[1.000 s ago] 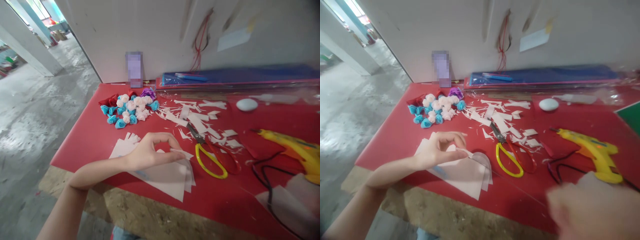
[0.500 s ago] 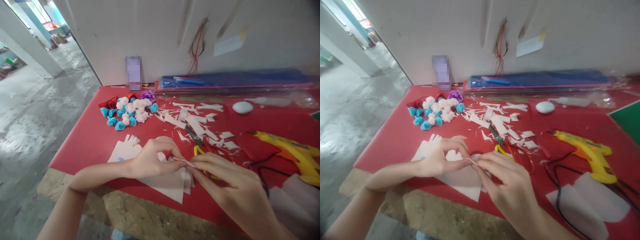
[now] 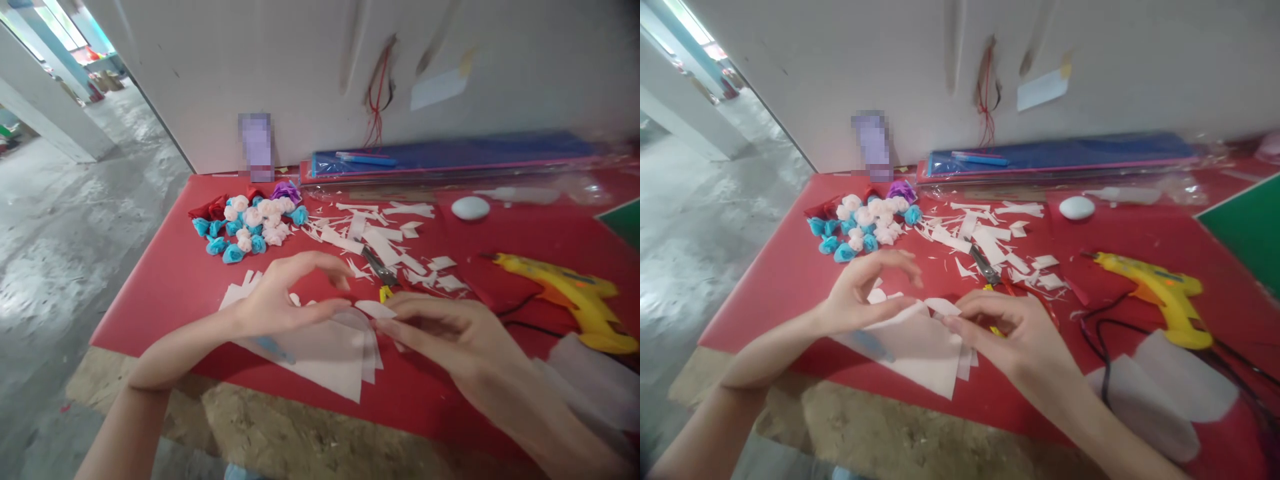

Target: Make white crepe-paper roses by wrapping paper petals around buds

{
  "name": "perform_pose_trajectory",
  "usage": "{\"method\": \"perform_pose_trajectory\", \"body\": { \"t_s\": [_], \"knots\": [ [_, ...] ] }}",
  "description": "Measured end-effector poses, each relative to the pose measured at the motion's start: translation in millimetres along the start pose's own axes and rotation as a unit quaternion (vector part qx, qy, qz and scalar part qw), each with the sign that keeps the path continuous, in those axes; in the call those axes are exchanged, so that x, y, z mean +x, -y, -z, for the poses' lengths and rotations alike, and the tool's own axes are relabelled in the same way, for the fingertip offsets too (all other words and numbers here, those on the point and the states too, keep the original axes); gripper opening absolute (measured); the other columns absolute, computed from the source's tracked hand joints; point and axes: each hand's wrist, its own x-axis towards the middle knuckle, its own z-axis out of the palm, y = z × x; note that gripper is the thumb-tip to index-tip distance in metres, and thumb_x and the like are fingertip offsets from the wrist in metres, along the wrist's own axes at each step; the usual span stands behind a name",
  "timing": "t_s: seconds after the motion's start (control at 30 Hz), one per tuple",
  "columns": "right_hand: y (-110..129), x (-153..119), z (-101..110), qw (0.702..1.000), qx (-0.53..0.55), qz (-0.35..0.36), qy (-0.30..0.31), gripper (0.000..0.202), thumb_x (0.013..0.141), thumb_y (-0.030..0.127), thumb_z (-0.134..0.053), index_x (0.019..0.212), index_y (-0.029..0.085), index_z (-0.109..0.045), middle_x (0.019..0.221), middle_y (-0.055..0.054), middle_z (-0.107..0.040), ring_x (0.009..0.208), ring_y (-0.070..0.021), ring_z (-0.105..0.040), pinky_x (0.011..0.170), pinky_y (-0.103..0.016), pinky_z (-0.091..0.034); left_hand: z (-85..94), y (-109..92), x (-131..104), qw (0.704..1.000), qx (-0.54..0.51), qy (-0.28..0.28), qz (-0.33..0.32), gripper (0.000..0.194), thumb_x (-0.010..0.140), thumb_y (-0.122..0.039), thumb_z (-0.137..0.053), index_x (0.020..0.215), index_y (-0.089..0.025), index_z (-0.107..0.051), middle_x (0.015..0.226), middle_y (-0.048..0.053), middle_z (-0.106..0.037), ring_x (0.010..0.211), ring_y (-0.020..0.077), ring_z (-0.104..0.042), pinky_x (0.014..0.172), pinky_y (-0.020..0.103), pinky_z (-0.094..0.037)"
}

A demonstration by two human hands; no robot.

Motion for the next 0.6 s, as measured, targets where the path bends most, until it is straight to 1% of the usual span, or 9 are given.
{"method": "perform_pose_trajectory", "body": {
  "t_s": [0.03, 0.1, 0.17, 0.2, 0.23, 0.33, 0.5, 0.6],
  "knots": [
    [0.6, -0.1, -0.5, 0.999, 0.039, -0.033, 0.011, 0.013, 0.07, 0.026, -0.065, 0.058, 0.02, -0.064, 0.057, 0.002, -0.06, 0.05, -0.0087, -0.053, 0.044, -0.017, -0.04, -0.1, -0.4, 0.5, 0.999, 0.025, 0.018, -0.039, 0.018, 0.074, -0.015, -0.061, 0.09, -0.012, -0.054, 0.079, 0.006, -0.065, 0.076, 0.012, -0.06, 0.078, 0.029, -0.049],
    [2.4, -0.7, -2.1, 0.991, 0.101, -0.084, 0.034, 0.015, 0.068, 0.027, -0.066, 0.055, 0.019, -0.064, 0.052, 0.003, -0.054, 0.046, -0.0065, -0.046, 0.042, -0.017, -0.036, -1.1, -1.6, 1.2, 0.99, 0.073, 0.046, -0.114, 0.013, 0.074, -0.013, -0.061, 0.086, -0.012, -0.056, 0.076, 0.006, -0.067, 0.073, 0.0125, -0.061, 0.08, 0.032, -0.049],
    [4.2, -1.3, -3.9, 0.982, 0.145, -0.111, 0.053, 0.017, 0.067, 0.026, -0.068, 0.053, 0.018, -0.064, 0.048, 0.004, -0.049, 0.045, -0.0055, -0.043, 0.042, -0.017, -0.034, -2.1, -2.7, 1.1, 0.977, 0.118, 0.059, -0.166, 0.007, 0.076, -0.012, -0.059, 0.082, -0.012, -0.057, 0.072, 0.005, -0.068, 0.069, 0.012, -0.061, 0.083, 0.034, -0.048],
    [4.9, -1.4, -4.8, 0.978, 0.16, -0.121, 0.059, 0.017, 0.066, 0.026, -0.068, 0.052, 0.018, -0.063, 0.047, 0.004, -0.047, 0.044, -0.0054, -0.042, 0.042, -0.017, -0.033, -2.4, -3.1, 0.8, 0.972, 0.139, 0.061, -0.18, 0.004, 0.077, -0.012, -0.058, 0.081, -0.013, -0.058, 0.072, 0.004, -0.068, 0.068, 0.0116, -0.061, 0.084, 0.034, -0.047],
    [5.3, -1.4, -5.5, 0.974, 0.173, -0.131, 0.066, 0.018, 0.066, 0.027, -0.068, 0.051, 0.018, -0.063, 0.046, 0.004, -0.046, 0.044, -0.0054, -0.041, 0.042, -0.017, -0.033, -2.6, -3.4, 0.2, 0.967, 0.158, 0.059, -0.19, 0.003, 0.079, -0.014, -0.056, 0.08, -0.013, -0.059, 0.071, 0.003, -0.068, 0.068, 0.0112, -0.06, 0.086, 0.035, -0.047],
    [5.0, -1.0, -6.8, 0.965, 0.201, -0.15, 0.079, 0.019, 0.066, 0.027, -0.068, 0.051, 0.018, -0.063, 0.046, 0.004, -0.047, 0.043, -0.0054, -0.042, 0.041, -0.018, -0.032, -2.8, -3.4, -1.4, 0.96, 0.189, 0.043, -0.204, 0.008, 0.082, -0.017, -0.053, 0.079, -0.015, -0.06, 0.072, 0.001, -0.068, 0.068, 0.0103, -0.06, 0.088, 0.035, -0.046],
    [3.0, -1.0, -6.7, 0.958, 0.215, -0.155, 0.112, 0.016, 0.066, 0.026, -0.069, 0.052, 0.019, -0.063, 0.049, 0.005, -0.049, 0.043, -0.0045, -0.042, 0.041, -0.017, -0.032, -3.1, -3.0, -2.3, 0.959, 0.188, 0.04, -0.206, 0.008, 0.081, -0.018, -0.054, 0.078, -0.015, -0.061, 0.071, 0.001, -0.068, 0.067, 0.01, -0.06, 0.088, 0.034, -0.046],
    [3.1, -1.8, -6.9, 0.959, 0.209, -0.151, 0.121, 0.016, 0.067, 0.025, -0.068, 0.053, 0.018, -0.063, 0.05, 0.004, -0.05, 0.044, -0.0048, -0.042, 0.042, -0.018, -0.032, -2.4, -2.7, -2.5, 0.96, 0.185, 0.043, -0.208, 0.009, 0.082, -0.018, -0.053, 0.078, -0.015, -0.061, 0.072, 0.0, -0.068, 0.068, 0.0097, -0.059, 0.09, 0.035, -0.045]
  ]
}}
